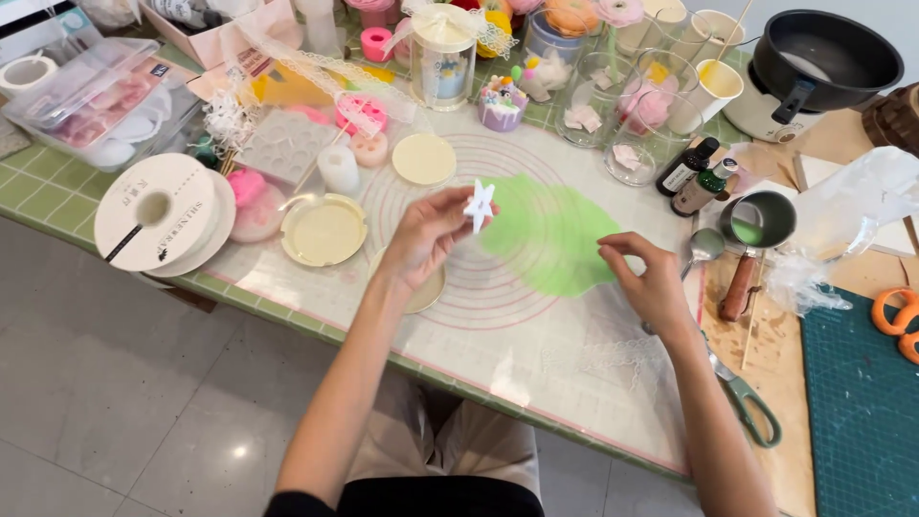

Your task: Decorating a candle with lace ribbon and preparing crafting materials.

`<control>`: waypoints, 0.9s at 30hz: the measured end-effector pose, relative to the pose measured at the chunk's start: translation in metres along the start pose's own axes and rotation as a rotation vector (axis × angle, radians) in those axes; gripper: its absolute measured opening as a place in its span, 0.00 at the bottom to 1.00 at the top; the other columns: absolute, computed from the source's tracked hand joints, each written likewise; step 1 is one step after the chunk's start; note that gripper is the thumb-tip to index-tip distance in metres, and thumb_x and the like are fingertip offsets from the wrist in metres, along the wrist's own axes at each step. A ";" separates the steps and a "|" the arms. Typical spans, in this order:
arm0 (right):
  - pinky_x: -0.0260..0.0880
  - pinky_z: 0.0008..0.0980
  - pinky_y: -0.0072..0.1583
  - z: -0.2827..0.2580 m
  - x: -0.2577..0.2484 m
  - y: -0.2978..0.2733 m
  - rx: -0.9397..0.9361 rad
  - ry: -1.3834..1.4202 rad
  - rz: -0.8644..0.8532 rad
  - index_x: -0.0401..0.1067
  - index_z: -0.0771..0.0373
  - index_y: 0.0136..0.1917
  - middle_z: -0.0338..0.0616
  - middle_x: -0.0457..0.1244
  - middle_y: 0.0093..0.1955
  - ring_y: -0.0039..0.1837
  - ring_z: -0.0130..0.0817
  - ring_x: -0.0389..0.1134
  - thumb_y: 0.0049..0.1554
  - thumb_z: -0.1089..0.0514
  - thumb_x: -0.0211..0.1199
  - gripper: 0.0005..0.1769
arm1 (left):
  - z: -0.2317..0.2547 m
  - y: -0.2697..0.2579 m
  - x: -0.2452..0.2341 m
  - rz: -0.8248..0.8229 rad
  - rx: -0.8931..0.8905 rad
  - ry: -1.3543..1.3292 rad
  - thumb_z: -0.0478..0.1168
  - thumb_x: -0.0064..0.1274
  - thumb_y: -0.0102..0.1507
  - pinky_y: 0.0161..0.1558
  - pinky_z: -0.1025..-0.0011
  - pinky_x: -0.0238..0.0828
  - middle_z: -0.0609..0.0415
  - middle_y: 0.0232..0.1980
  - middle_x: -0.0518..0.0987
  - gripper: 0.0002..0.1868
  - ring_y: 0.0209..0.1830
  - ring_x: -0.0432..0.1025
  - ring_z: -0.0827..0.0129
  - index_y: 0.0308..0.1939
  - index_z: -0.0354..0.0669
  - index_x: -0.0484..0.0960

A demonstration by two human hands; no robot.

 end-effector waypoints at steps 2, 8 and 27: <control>0.71 0.29 0.45 0.012 0.001 -0.002 0.031 0.039 0.043 0.78 0.63 0.57 0.44 0.73 0.50 0.55 0.30 0.74 0.62 0.59 0.63 0.11 | 0.001 0.031 -0.008 0.044 0.016 0.271 0.32 0.56 0.66 0.57 0.69 0.78 0.40 0.53 0.82 0.14 0.52 0.79 0.63 0.56 0.32 0.82; 0.72 0.26 0.47 0.029 0.006 -0.003 0.067 0.116 0.079 0.77 0.64 0.58 0.44 0.73 0.49 0.53 0.27 0.74 0.62 0.60 0.62 0.11 | 0.007 0.101 -0.012 0.035 0.102 1.268 0.33 0.60 0.62 0.46 0.70 0.76 0.49 0.44 0.84 0.10 0.41 0.80 0.65 0.47 0.35 0.85; 0.72 0.29 0.40 0.019 0.011 -0.001 0.151 0.058 0.019 0.79 0.63 0.56 0.44 0.74 0.48 0.45 0.29 0.74 0.60 0.60 0.64 0.11 | -0.035 0.127 -0.018 -0.349 0.162 1.985 0.34 0.62 0.57 0.53 0.58 0.68 0.53 0.43 0.80 0.05 0.48 0.75 0.60 0.36 0.40 0.83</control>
Point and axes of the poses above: each hand's wrist, its own y-axis towards the middle knuckle, its own x-axis out of the palm, z = x × y, the point moved 1 cm from there along y, towards the middle knuckle
